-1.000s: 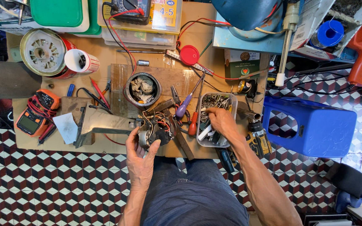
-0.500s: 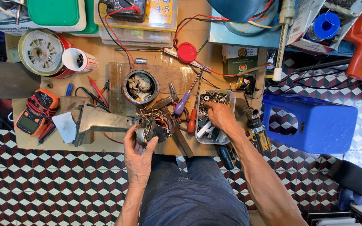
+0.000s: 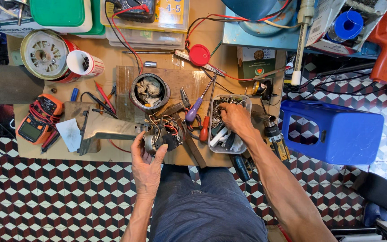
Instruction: The person disassembles a handheld electric device, removes screws with a power drill, and manipulates internal components and wires. They use a multimeter to test electrical connections and handle small parts from a container on the workbench.
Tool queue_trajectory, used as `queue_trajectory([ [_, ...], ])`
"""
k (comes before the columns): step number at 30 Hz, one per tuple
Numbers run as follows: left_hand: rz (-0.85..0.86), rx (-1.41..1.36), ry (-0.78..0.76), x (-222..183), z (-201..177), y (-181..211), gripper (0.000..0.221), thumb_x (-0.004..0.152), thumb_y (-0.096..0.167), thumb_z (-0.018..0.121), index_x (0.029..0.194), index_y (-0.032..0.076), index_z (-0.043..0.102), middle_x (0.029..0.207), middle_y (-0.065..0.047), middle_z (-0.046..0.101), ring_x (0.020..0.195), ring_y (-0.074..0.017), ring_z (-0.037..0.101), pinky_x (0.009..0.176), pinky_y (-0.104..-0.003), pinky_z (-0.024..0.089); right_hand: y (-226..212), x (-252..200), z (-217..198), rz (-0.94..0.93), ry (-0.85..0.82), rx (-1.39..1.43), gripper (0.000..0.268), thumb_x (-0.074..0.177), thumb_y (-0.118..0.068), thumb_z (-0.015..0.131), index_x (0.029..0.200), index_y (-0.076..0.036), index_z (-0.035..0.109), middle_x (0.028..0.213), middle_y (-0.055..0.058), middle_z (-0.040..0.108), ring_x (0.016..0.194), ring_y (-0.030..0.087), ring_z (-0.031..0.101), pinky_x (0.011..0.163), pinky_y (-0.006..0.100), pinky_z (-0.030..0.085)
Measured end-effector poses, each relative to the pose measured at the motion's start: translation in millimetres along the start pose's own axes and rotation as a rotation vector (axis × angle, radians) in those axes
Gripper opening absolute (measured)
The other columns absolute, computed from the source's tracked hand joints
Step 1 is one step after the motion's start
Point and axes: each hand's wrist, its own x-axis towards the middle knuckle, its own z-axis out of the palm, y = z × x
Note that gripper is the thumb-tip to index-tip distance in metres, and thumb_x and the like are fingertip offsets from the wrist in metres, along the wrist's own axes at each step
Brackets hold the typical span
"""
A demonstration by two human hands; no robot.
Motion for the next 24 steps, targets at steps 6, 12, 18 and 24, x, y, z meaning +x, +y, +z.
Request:
queue_trajectory([
  [6,-0.013,-0.016,-0.006,0,0,2,0.075,0.087,0.023,0.079,0.148,0.007,0.04,0.143,-0.015,0.053,0.13,-0.0223,0.057,0.109,-0.035,0.049,2,9,5,0.019,-0.007,-0.093,0.035,0.092,-0.02,0.055,0.122,-0.017,0.074,0.097,0.022,0.075,0.088,0.041,0.071,0.083,0.051,0.056],
  [12,-0.038,0.005,0.004,0,1,2,0.075,0.087,0.025,0.079,0.149,0.008,0.04,0.143,-0.015,0.053,0.129,-0.0226,0.058,0.109,-0.035,0.05,7,-1,-13,0.061,-0.176,0.027,0.042,0.089,-0.018,0.052,0.124,-0.018,0.075,0.09,0.02,0.076,0.076,0.035,0.075,0.081,0.046,0.058],
  [18,-0.031,0.016,0.006,2,2,3,0.075,0.086,0.025,0.08,0.148,0.008,0.04,0.143,-0.016,0.053,0.129,-0.0226,0.059,0.109,-0.034,0.051,-15,-3,-27,0.127,-0.249,-0.042,0.056,0.086,-0.012,0.045,0.138,-0.019,0.064,0.084,0.026,0.073,0.073,0.038,0.072,0.075,0.049,0.058],
  [24,-0.062,0.016,0.017,1,2,4,0.076,0.085,0.026,0.08,0.148,0.008,0.04,0.142,-0.015,0.053,0.128,-0.0221,0.058,0.107,-0.034,0.051,8,-6,-14,0.0,-0.185,0.003,0.048,0.089,-0.015,0.048,0.132,-0.014,0.068,0.086,0.027,0.072,0.076,0.039,0.071,0.077,0.048,0.055],
])
